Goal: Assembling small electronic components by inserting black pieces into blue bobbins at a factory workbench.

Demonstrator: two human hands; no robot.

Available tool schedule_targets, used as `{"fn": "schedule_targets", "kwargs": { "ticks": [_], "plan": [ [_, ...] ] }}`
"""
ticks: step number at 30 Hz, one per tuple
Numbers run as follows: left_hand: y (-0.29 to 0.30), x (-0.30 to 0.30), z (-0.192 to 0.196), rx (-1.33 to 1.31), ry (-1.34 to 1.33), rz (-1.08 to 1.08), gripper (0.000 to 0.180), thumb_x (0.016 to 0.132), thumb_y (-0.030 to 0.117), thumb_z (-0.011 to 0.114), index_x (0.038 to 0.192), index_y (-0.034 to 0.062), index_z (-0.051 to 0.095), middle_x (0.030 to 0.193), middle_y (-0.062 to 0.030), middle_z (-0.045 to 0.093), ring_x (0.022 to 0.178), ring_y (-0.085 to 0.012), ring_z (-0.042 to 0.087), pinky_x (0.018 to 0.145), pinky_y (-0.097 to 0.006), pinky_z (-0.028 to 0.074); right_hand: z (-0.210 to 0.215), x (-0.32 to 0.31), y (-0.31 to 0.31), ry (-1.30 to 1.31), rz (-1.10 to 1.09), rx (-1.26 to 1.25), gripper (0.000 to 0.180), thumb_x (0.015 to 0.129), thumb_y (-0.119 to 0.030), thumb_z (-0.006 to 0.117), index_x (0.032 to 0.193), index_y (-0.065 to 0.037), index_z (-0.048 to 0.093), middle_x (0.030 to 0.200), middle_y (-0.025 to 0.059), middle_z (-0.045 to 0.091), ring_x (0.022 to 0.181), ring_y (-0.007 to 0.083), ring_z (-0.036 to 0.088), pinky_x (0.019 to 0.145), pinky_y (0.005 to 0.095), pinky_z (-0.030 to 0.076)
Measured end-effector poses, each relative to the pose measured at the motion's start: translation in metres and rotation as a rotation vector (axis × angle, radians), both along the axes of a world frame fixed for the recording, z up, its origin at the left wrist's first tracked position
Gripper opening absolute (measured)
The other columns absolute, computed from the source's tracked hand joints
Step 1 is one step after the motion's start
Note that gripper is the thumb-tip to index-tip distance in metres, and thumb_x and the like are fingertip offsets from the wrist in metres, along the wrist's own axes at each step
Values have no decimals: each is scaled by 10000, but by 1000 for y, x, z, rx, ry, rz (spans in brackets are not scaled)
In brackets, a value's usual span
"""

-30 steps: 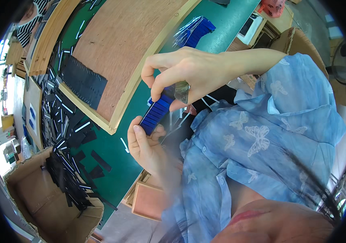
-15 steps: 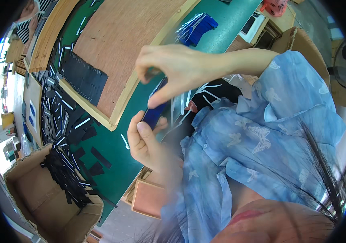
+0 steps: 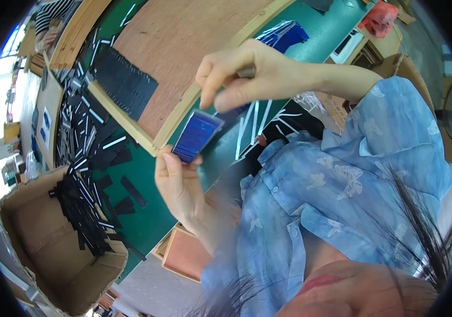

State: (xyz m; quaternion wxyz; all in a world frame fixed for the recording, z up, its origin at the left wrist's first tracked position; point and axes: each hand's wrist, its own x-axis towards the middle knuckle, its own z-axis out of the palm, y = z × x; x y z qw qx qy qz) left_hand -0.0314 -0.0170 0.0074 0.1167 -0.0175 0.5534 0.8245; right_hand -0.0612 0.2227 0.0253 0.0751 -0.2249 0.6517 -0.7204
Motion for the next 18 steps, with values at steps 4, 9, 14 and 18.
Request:
{"fn": "schedule_targets", "kwargs": {
  "ticks": [4, 9, 14, 18],
  "plan": [
    [24, 4, 5, 500, -209, -201, 307, 933, 253, 543, 1160, 49, 518, 1011, -74, 604, 849, -183, 544, 723, -314, 472, 3, -2, -26, 443, 26, 93, 344, 673, -89, 764, 994, -71, 642, 952, -9, 540, 633, 43, 408, 522, 190, 340],
    [7, 7, -3, 259, -109, -105, 519, 975, 431, 390, 1190, -31, 487, 1102, -164, 591, 823, -196, 546, 683, -289, 468, 8, -68, -62, 454, -60, 503, 312, 660, -206, 742, 901, -55, 615, 837, 88, 650, 823, 232, 640, 675, 342, 496],
    [-1, 18, -18, -236, 75, 169, 340, 971, 224, 479, 1174, -49, 492, 1012, -159, 626, 748, -144, 564, 641, -249, 477, -39, -128, -75, 630, -114, 1025, 266, 665, -196, 735, 882, -87, 626, 865, 58, 612, 847, 237, 617, 687, 353, 491],
    [-13, 23, -21, -209, 83, 294, 293, 958, 172, 503, 1154, -47, 508, 950, -146, 642, 732, -134, 567, 621, -240, 482, -50, -139, -82, 668, -136, 990, 252, 690, -199, 735, 904, -102, 644, 927, 41, 602, 872, 220, 613, 705, 334, 491]
  ]
}}
